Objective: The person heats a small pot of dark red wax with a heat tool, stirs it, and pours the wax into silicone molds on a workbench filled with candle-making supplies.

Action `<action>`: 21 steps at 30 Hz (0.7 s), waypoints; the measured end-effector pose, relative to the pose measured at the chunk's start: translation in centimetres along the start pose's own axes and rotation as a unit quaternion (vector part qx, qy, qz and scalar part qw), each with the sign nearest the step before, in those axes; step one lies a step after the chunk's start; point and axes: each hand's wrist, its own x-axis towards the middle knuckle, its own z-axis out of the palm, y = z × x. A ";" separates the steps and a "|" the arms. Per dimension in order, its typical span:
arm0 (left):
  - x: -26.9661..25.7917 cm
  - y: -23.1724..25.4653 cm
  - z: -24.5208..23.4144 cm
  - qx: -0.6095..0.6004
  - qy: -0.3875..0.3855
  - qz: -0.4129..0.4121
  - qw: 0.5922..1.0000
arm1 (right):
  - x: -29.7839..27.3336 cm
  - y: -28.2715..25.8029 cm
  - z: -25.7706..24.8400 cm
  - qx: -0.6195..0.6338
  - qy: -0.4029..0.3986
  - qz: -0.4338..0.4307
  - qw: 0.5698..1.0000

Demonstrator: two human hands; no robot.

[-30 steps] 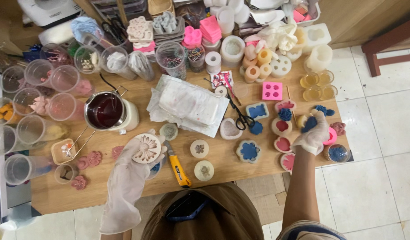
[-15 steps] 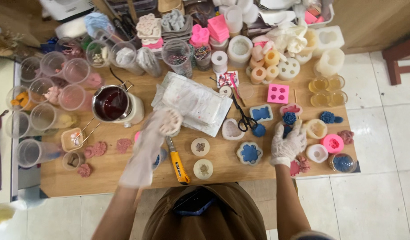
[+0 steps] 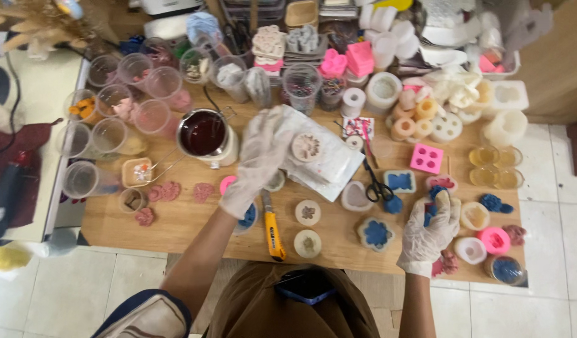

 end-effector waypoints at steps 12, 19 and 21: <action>-7.8 -14.4 -13.8 0.279 0.074 -0.196 0.937 | -2.3 -7.2 1.6 0.117 -0.083 -0.002 0.990; -3.9 -22.6 -13.0 0.278 -0.170 -0.266 0.907 | -3.3 -8.0 0.8 0.134 -0.128 0.064 0.981; -4.2 -24.2 -12.2 0.159 -0.151 -0.286 0.933 | -3.7 -8.9 0.5 0.162 -0.125 0.103 0.973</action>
